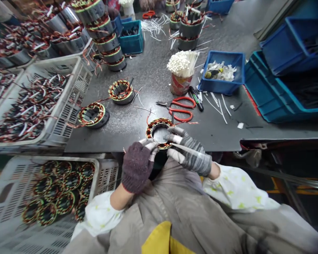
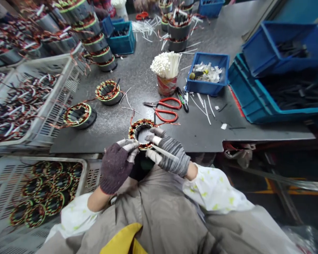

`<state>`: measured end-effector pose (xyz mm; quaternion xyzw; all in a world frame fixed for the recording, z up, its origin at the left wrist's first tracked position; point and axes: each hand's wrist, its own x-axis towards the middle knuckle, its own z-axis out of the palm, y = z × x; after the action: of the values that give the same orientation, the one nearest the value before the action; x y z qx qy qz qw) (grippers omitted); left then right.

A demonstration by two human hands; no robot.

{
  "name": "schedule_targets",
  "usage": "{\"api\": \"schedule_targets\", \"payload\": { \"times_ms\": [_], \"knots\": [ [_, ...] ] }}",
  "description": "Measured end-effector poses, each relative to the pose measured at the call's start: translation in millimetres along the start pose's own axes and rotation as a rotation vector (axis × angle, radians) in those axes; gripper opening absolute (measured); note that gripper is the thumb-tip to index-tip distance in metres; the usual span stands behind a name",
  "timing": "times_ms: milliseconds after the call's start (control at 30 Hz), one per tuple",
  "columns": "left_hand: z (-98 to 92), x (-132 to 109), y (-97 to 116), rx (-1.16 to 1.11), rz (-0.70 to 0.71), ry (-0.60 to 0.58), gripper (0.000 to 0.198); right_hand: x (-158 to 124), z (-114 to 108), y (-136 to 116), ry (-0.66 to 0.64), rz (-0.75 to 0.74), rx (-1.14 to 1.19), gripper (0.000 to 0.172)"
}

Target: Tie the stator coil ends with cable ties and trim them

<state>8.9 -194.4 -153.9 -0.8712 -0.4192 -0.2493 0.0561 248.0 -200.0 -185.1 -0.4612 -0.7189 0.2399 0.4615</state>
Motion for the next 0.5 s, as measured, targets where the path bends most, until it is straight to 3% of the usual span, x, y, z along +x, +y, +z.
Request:
{"api": "schedule_targets", "payload": {
  "times_ms": [100, 233, 367, 433, 500],
  "knots": [
    [-11.6, 18.8, -16.9, -0.013, 0.104, -0.179, 0.02, 8.4, 0.7, 11.8, -0.138, 0.02, 0.025, 0.027],
    [-15.8, 45.7, -42.1, -0.003, 0.392, -0.377, 0.025, 57.0, -7.0, 38.7, -0.439, -0.064, 0.226, 0.031],
    [-4.9, 48.8, -53.1, 0.043, 0.647, -0.237, 0.025, 103.1, -8.2, 53.4, -0.664, -0.079, 0.381, 0.029],
    [1.4, 43.3, -55.4, 0.09, 0.637, -0.152, 0.027, 114.2, -9.5, 50.8, -0.693, -0.084, 0.389, 0.027],
    [7.1, 37.8, -58.0, 0.134, 0.52, -0.106, 0.027, 114.5, -14.3, 43.0, -0.635, -0.095, 0.321, 0.026]
  ]
}}
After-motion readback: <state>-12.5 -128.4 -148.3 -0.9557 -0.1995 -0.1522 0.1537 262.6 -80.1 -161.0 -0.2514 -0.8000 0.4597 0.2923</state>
